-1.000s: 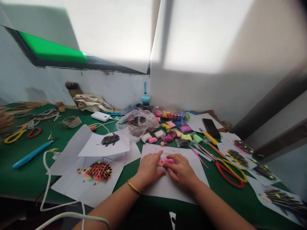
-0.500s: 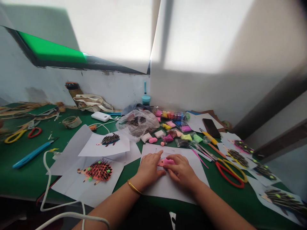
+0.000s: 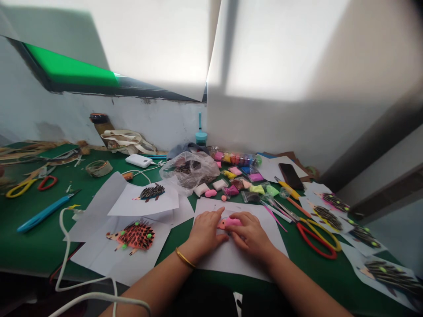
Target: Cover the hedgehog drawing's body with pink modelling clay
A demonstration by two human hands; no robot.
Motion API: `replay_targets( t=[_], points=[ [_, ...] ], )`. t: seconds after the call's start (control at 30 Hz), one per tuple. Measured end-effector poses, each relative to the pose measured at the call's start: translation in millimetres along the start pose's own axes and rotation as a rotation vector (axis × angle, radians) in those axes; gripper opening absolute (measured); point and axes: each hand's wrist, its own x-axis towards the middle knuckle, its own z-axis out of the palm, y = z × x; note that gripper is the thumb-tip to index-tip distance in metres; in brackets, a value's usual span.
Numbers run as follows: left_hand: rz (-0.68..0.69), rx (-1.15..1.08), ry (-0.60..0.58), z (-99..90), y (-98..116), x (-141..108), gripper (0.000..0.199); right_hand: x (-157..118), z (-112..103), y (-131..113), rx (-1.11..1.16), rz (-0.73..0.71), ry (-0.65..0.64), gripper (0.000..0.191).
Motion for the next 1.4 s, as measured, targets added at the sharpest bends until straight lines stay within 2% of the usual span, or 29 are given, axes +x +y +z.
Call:
replay_targets(
  t=[0.1,0.3,0.6,0.9,1.13,1.4],
  points=[
    [-0.002,0.002,0.001,0.8,0.0,0.2,0.082,-1.6,-1.5,2.2,0.011,0.023,0.038,0.028],
    [0.013,0.008,0.021,2.0,-0.9,-0.1,0.082,-1.3,-5.1,-1.8,0.026,-0.005,-0.008,0.024],
    [0.031,0.01,0.036,3.4,-2.2,0.1,0.084,-1.6,-1.6,0.0,0.011,-0.007,-0.004,0.03],
    [0.038,0.017,0.038,3.8,-2.6,-0.6,0.083,-0.5,-0.5,-1.0,0.007,-0.023,-0.023,0.026],
    [0.033,0.012,0.039,4.7,-3.1,-0.2,0.082,-2.4,-1.1,2.5,0.014,-0.012,0.033,0.033],
    [0.04,0.018,0.036,4.1,-3.1,-0.1,0.083,-0.2,-0.3,-0.6,0.025,-0.033,-0.026,0.03]
  ],
)
